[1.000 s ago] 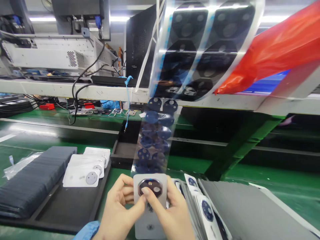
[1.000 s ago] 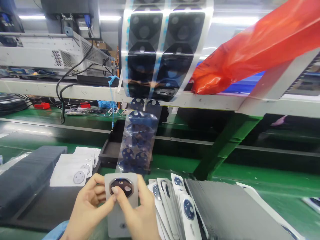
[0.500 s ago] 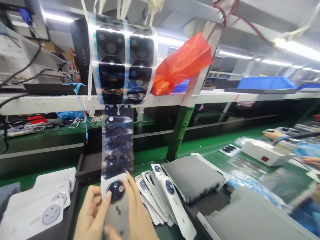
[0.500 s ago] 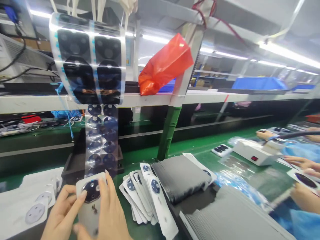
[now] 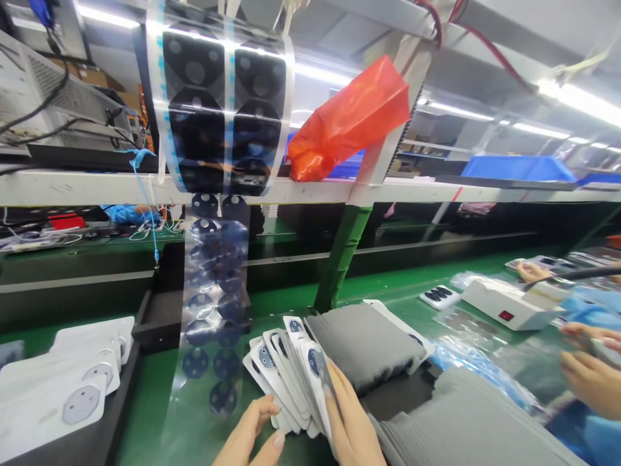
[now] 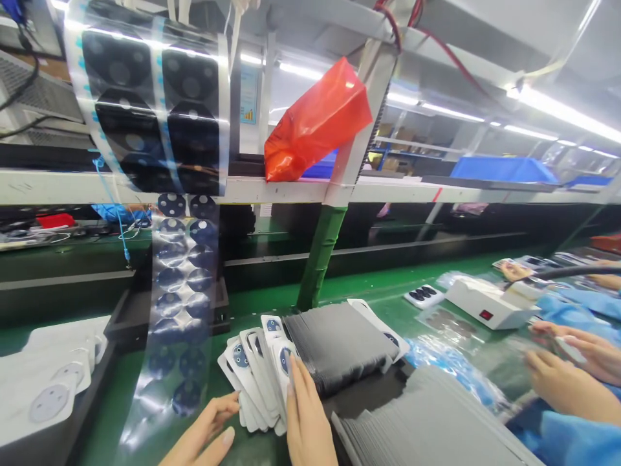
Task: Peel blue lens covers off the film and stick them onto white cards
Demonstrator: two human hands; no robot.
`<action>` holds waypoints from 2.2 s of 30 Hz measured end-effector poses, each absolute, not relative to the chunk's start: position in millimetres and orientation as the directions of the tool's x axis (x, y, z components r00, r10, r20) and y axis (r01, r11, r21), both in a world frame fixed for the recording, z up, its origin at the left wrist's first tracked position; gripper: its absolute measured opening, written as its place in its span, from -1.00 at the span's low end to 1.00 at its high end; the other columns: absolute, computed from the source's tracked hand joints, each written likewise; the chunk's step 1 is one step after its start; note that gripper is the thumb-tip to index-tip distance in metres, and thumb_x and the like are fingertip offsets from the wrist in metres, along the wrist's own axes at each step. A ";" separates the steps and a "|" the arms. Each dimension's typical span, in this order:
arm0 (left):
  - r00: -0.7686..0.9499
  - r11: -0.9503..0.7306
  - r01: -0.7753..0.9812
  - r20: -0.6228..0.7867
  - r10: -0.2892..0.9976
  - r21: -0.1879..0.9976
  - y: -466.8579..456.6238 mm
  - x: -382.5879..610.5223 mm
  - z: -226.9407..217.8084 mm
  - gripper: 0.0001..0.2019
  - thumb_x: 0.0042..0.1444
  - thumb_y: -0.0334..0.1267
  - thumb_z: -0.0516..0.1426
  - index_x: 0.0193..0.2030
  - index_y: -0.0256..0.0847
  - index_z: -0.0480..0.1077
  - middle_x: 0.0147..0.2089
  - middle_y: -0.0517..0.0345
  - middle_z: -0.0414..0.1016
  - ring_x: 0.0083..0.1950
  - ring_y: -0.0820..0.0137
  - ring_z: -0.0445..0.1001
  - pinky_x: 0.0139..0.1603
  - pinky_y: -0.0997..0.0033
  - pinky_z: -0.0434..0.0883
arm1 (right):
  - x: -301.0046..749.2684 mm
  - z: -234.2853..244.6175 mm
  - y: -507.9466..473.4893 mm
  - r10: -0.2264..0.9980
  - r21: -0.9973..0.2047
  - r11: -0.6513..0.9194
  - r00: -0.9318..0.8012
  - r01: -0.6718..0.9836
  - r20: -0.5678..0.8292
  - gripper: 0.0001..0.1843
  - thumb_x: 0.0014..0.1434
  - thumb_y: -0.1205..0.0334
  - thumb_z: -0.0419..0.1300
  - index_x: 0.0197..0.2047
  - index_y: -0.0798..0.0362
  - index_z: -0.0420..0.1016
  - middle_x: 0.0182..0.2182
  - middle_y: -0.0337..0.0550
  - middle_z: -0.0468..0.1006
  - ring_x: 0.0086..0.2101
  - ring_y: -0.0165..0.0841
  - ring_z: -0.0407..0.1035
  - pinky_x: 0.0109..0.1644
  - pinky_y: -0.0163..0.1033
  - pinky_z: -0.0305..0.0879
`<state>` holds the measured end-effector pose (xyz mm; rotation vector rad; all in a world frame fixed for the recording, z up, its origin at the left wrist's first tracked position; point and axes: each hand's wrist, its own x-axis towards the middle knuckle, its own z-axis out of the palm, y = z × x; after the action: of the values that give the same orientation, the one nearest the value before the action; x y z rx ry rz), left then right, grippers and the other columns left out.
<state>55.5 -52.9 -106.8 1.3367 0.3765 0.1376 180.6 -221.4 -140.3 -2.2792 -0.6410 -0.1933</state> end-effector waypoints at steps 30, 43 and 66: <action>0.672 0.681 0.207 -0.608 0.423 0.702 -47.7 153.6 -129.8 -0.71 0.34 -0.13 0.20 0.08 -0.25 0.47 0.09 -0.01 0.58 -0.01 0.21 0.60 0.01 0.06 0.56 | 210.9 -105.1 -168.2 0.385 -0.197 -0.904 0.923 0.380 0.009 -0.16 0.20 0.33 0.23 0.47 0.32 0.02 -0.02 0.31 0.54 -0.07 0.04 0.56 -0.14 -0.03 0.50; 0.730 0.725 0.168 -0.579 0.365 0.668 -44.6 164.4 -133.7 -0.71 0.34 -0.15 0.20 0.12 -0.24 0.45 0.11 -0.01 0.55 -0.02 0.21 0.60 -0.03 0.08 0.58 | 206.6 -94.7 -156.5 0.377 -0.116 -0.920 0.926 0.374 -0.002 -0.21 0.24 0.43 0.14 0.47 0.41 0.01 -0.04 0.44 0.54 -0.11 0.02 0.59 -0.17 -0.10 0.50; 0.752 0.693 0.253 -0.588 0.298 0.675 -36.7 196.3 -128.9 -0.70 0.33 -0.21 0.22 0.14 -0.24 0.44 0.12 -0.02 0.54 -0.01 0.21 0.59 -0.04 0.10 0.59 | 234.6 -71.6 -169.2 0.437 -0.322 -0.878 0.868 0.354 -0.237 0.05 0.30 0.13 0.24 0.53 0.35 -0.38 0.14 0.33 0.52 0.06 0.04 0.52 0.06 -0.10 0.36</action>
<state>196.3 -36.7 -128.9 0.8242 0.7412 0.0277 234.6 -169.2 -71.6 -2.7720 -0.5988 0.4441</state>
